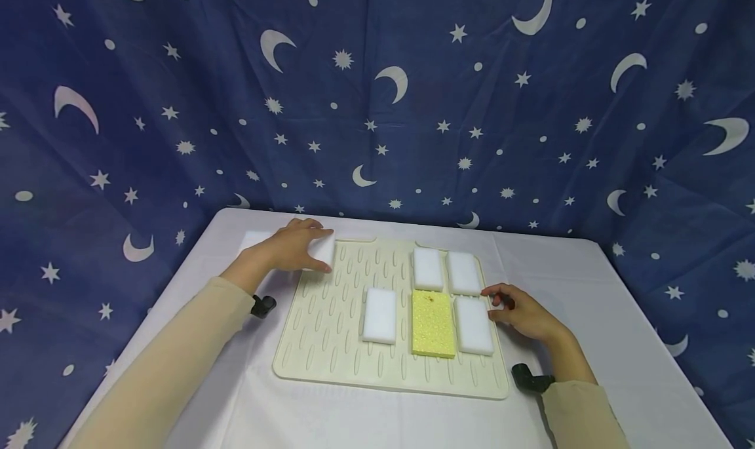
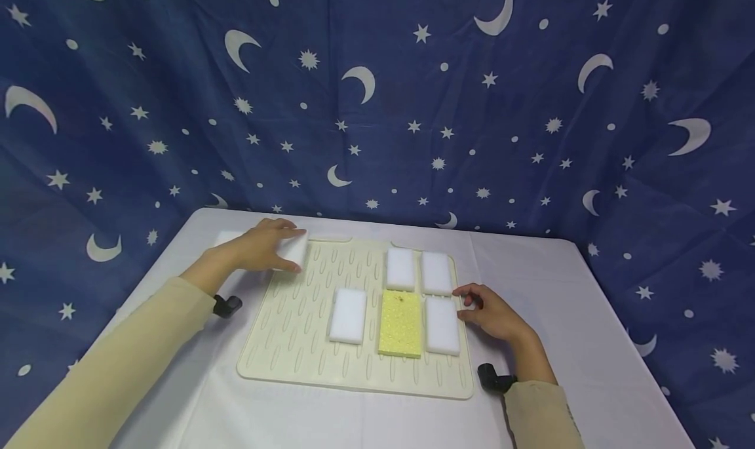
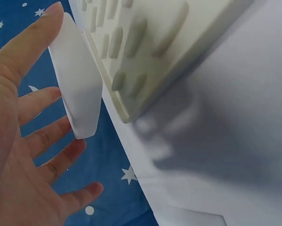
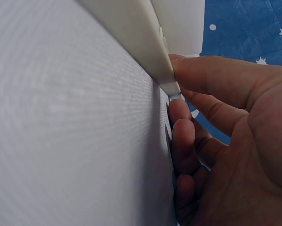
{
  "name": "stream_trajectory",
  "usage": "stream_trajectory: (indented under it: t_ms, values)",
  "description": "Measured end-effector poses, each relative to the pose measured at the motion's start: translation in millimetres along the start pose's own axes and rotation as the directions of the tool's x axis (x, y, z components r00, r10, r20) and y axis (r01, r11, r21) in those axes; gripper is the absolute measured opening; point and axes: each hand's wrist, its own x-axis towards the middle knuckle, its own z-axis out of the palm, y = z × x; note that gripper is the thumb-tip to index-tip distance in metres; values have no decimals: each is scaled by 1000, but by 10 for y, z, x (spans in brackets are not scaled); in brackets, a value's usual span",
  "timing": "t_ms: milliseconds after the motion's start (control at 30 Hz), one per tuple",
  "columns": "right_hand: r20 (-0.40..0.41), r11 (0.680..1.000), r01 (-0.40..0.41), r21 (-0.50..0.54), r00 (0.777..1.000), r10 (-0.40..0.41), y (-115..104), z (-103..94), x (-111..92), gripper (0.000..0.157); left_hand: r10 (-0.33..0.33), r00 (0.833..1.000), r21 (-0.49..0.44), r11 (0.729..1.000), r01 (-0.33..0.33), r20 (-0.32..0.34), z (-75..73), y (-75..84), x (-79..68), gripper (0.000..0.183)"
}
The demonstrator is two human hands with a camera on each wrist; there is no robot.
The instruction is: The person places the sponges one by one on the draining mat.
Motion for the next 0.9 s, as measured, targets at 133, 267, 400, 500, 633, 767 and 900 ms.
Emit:
stream_trajectory:
  t_ms: [133, 267, 400, 500, 633, 767, 900]
  values:
    - [1, 1000, -15, 3, 1000, 15, 11, -1, 6, 41, 6, 1000, 2, 1000, -6, -9, 25, 49, 27, 96]
    - [3, 1000, -17, 0, 1000, 17, 15, 0, 5, 41, 13, 1000, -3, 1000, -13, -10, 45, 104, 48, 96]
    - [6, 1000, -4, 11, 1000, 4, 11, 1, 2, 42, 30, 999, -6, 1000, -30, -12, 62, 162, 81, 96]
    - [9, 1000, 5, 28, 1000, -6, 7, 0, -2, 44, 40, 999, -16, 999, -40, -9, 68, 203, 100, 96]
    - [6, 999, 7, 36, 1000, -7, -1, -2, -8, 45, 42, 999, -27, 999, -42, 1, 75, 244, 122, 96]
    - [3, 1000, 9, 27, 1000, -9, 3, -4, -2, 44, 51, 999, -35, 998, -50, 3, 96, 274, 148, 95]
    - [3, 1000, -1, 19, 1000, 1, 0, 3, 3, 44, 59, 998, -36, 998, -58, 5, 117, 309, 163, 95]
